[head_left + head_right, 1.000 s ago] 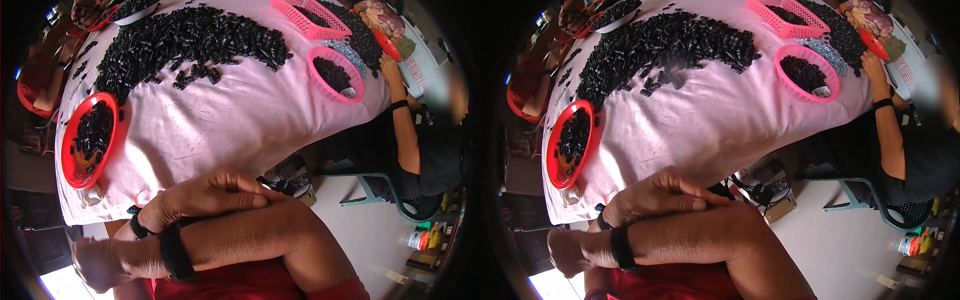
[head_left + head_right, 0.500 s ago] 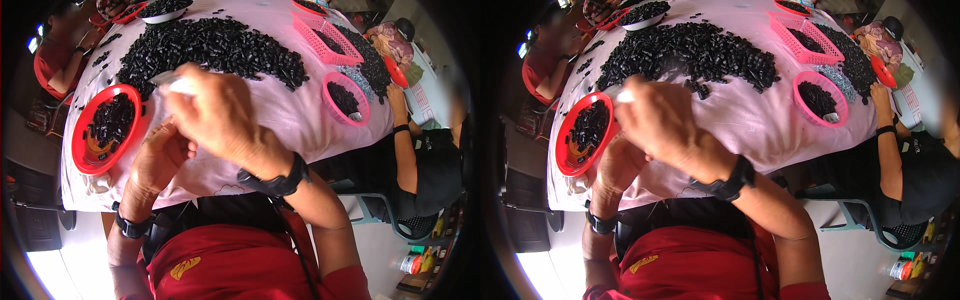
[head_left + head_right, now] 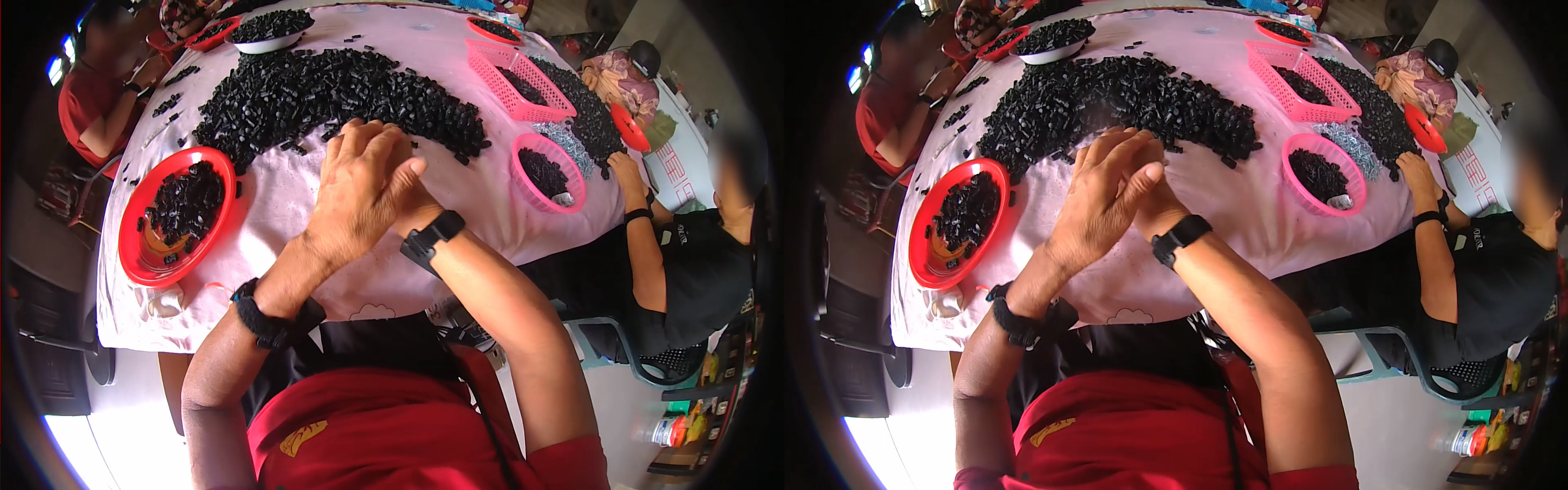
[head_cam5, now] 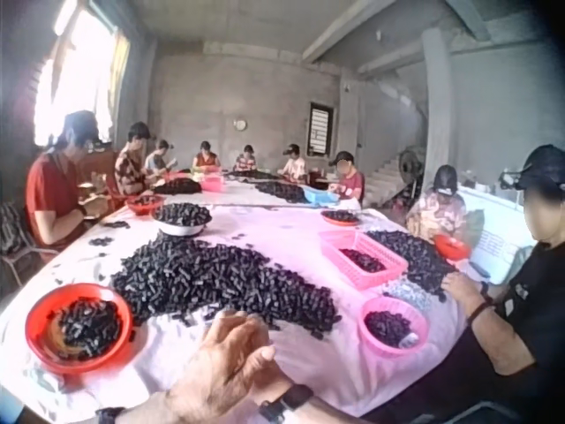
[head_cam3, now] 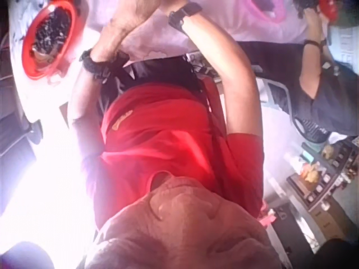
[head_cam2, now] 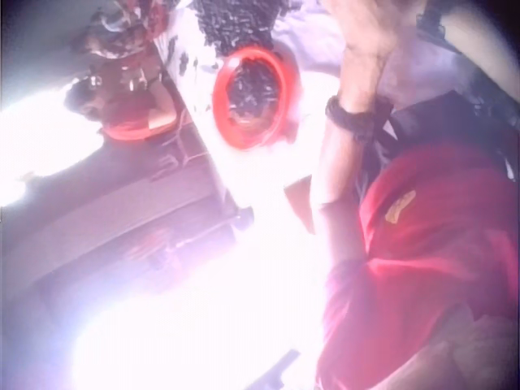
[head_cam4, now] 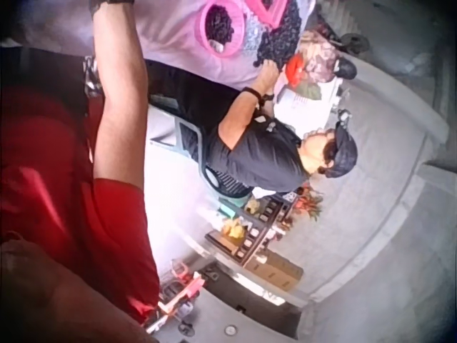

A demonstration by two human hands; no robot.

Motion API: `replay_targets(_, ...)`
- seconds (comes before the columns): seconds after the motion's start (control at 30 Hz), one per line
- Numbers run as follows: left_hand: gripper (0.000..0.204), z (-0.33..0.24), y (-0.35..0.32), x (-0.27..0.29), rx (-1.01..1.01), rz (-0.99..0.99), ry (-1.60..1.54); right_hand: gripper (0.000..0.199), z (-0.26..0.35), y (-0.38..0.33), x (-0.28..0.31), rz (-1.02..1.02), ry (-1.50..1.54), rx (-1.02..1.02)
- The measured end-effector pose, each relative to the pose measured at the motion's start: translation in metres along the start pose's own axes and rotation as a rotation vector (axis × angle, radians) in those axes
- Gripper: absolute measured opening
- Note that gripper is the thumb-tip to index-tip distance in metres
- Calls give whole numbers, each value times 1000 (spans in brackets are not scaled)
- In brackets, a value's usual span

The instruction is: The worker is assembling small black plastic cord locks or toggles at a communal workshop table.

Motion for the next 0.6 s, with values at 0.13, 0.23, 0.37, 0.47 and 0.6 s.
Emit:
replay_targets(0.13, 49, 30, 17, 11, 69, 70, 0, 24, -8, 11, -12, -304, 995, 335)
replay_targets(0.23, 49, 59, 17, 16, 177, 117, -127, 32, -21, 13, -34, -548, 1749, 568)
replay_targets(0.37, 56, 70, 6, 10, 282, -17, 12, 43, -25, 18, -73, -740, 2521, 833)
replay_targets(0.47, 59, 76, 0, 18, 370, 116, -29, 42, -38, 14, -60, -470, 2652, 718)
replay_targets(0.6, 58, 87, -3, 8, 295, 77, -29, 33, -49, 10, -51, -259, 2761, 765)
Point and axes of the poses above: each hand's wrist, its own y-axis towards the middle knuckle, its own x-axis out of the back of the hand, z = x × y, the point moved 1 cm from there along y, towards the middle knuckle, and after that the axes turned 8 degrees about z, right-handed, at the moved point
